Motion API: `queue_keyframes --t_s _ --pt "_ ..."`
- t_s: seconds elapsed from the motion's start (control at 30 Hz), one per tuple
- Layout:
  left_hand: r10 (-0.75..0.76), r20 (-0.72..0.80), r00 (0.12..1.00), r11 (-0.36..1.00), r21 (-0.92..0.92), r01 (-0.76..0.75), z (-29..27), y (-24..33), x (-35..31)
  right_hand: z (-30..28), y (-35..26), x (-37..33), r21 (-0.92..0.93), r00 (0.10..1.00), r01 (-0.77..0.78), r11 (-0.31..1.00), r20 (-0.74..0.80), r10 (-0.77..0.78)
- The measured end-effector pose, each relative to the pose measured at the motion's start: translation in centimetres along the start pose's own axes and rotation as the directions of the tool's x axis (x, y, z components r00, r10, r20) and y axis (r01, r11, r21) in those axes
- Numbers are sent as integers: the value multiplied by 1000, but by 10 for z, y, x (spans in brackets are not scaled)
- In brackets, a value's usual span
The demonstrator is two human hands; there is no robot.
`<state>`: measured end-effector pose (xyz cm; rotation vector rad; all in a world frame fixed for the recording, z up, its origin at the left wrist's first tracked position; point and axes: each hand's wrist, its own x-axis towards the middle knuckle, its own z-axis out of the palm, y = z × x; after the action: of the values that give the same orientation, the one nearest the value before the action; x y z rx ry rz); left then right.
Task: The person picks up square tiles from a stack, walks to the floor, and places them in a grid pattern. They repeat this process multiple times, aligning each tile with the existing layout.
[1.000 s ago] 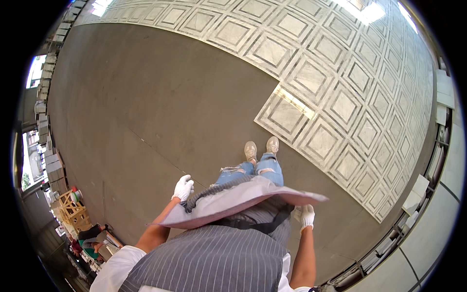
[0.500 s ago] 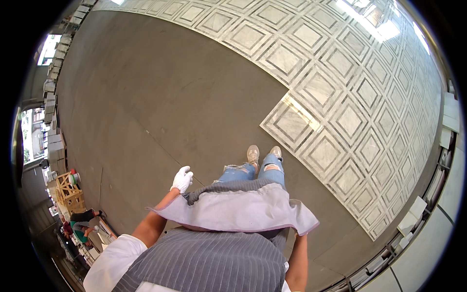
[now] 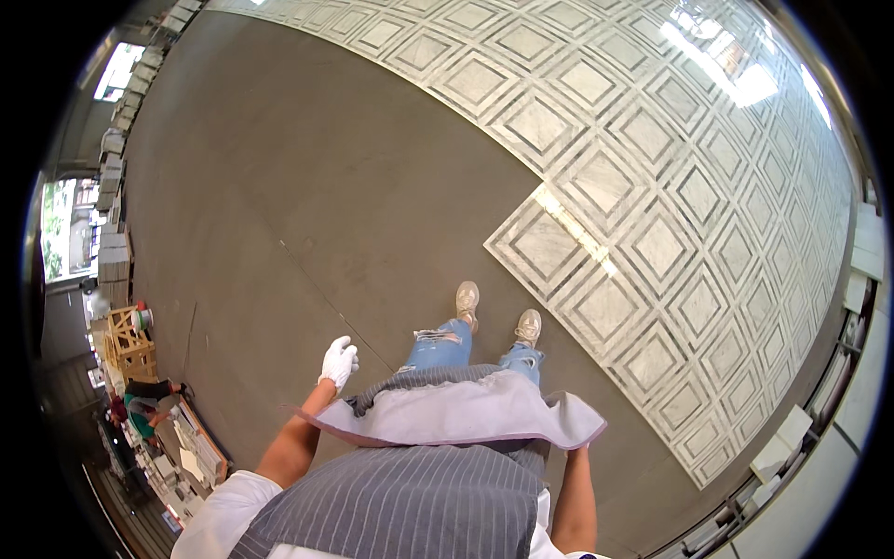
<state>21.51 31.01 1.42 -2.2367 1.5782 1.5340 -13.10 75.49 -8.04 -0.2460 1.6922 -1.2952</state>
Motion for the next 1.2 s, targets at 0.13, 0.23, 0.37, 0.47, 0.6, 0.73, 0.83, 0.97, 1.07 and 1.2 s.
queue_keyframes --t_s 0.13,0.23,0.37,0.47,0.6,0.73,0.83,0.97,1.07,1.2 --pt "-29 69 997 994 -108 37 43 -84 -43 -97 54 34 243 950 -298 923 -18 311" --pt "323 -38 946 946 -1 -323 47 -195 -102 -93 25 105 -27 930 -364 931 39 365" --pt "212 68 975 937 268 -222 100 -265 -119 -46 -24 175 -347 914 -294 891 172 368" --pt "27 146 989 975 216 -59 94 -170 -140 -18 -53 203 -492 924 -144 859 243 294" --pt "-127 -141 982 992 -14 126 116 -192 -208 30 -55 196 -659 814 50 751 462 352" --pt "-172 -254 952 978 -156 135 139 -209 -234 4 -33 233 -714 674 333 615 637 375" --pt "-151 -256 955 987 14 160 164 -285 -231 -8 -4 264 -327 354 214 921 904 239" --pt "-392 -323 861 906 -301 299 165 -341 -274 82 -17 181 -460 539 544 702 832 127" --pt "-430 -373 822 874 -399 277 174 -426 -316 161 4 81 -673 600 408 617 707 375" --pt "-551 -455 700 828 -406 388 162 -526 -384 225 48 -11 -709 513 420 567 701 496"
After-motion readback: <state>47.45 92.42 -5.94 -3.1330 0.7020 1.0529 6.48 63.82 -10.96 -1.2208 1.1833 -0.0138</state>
